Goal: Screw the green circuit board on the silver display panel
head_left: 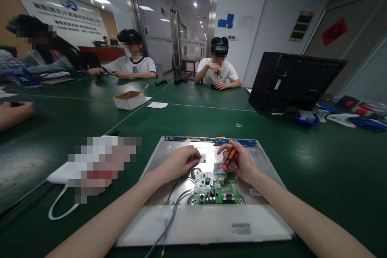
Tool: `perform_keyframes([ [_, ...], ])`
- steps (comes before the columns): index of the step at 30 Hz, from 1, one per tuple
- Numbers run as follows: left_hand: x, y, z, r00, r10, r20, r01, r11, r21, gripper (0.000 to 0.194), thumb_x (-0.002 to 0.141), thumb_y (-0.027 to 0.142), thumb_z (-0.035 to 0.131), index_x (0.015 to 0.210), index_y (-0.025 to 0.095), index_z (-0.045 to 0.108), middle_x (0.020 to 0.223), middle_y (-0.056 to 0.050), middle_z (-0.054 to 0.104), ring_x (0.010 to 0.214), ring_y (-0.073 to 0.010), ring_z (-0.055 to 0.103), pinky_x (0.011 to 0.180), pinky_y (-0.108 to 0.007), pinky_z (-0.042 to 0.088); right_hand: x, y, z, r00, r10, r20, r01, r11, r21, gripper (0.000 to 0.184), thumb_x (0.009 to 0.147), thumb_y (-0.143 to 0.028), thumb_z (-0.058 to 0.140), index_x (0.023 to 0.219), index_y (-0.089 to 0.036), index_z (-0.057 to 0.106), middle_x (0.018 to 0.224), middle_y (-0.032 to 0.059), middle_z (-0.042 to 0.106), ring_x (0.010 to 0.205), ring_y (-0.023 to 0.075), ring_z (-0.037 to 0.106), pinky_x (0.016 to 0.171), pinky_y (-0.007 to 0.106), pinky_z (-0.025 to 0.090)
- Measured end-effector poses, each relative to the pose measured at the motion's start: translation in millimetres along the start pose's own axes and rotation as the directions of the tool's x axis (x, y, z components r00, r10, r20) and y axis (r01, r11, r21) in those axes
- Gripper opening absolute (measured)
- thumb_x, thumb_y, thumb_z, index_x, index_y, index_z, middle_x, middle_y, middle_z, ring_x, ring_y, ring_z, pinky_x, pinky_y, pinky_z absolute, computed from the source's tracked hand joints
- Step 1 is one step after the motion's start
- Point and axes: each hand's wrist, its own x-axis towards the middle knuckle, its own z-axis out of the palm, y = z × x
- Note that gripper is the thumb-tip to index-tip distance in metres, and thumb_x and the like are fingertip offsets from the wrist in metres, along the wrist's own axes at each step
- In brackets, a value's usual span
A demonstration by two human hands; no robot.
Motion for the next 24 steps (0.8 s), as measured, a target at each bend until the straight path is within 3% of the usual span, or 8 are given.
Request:
perform_keyframes([
  [10, -4, 3, -9.8, 0.999, -0.033, 0.042, 0.035, 0.998, -0.051, 0.009, 0.087, 0.021, 0.057, 0.082, 0.018, 0.064, 0.077, -0.002, 0.066, 0.071, -0.0174, 0.059, 0.067, -0.027, 0.043, 2, -2, -4, 0.997, -0.038, -0.062, 0.042, 0.997, 0.062, 0.046, 0.073, -0.06, 0.066, 0.065, -0.015, 0.068, 0.04, -0.0083, 0.038, 0.031, 0.0035, 0.019, 0.033, 0.02, 0.012],
  [18, -5, 5, -10.9, 0.966, -0.109, 0.236, 0.205, 0.879, -0.431, 0.011, 0.078, 0.029, 0.063, 0.082, 0.018, 0.063, 0.073, 0.001, 0.062, 0.068, -0.0148, 0.056, 0.064, -0.025, 0.043, 3, -1, -4, 0.994, -0.054, -0.098, 0.061, 0.996, 0.067, 0.046, 0.073, -0.059, 0.067, 0.064, -0.014, 0.068, 0.04, -0.0076, 0.04, 0.03, 0.003, 0.021, 0.032, 0.02, 0.011],
  [24, -5, 5, -14.8, 0.938, -0.066, 0.34, 0.235, 0.842, -0.486, 0.014, 0.074, 0.03, 0.067, 0.08, 0.017, 0.065, 0.072, 0.002, 0.064, 0.067, -0.0139, 0.057, 0.063, -0.024, 0.044, 2, -2, -4, 0.994, -0.057, -0.093, 0.063, 0.996, 0.067, 0.046, 0.074, -0.059, 0.066, 0.063, -0.014, 0.068, 0.04, -0.007, 0.041, 0.03, 0.0033, 0.021, 0.033, 0.02, 0.012],
])
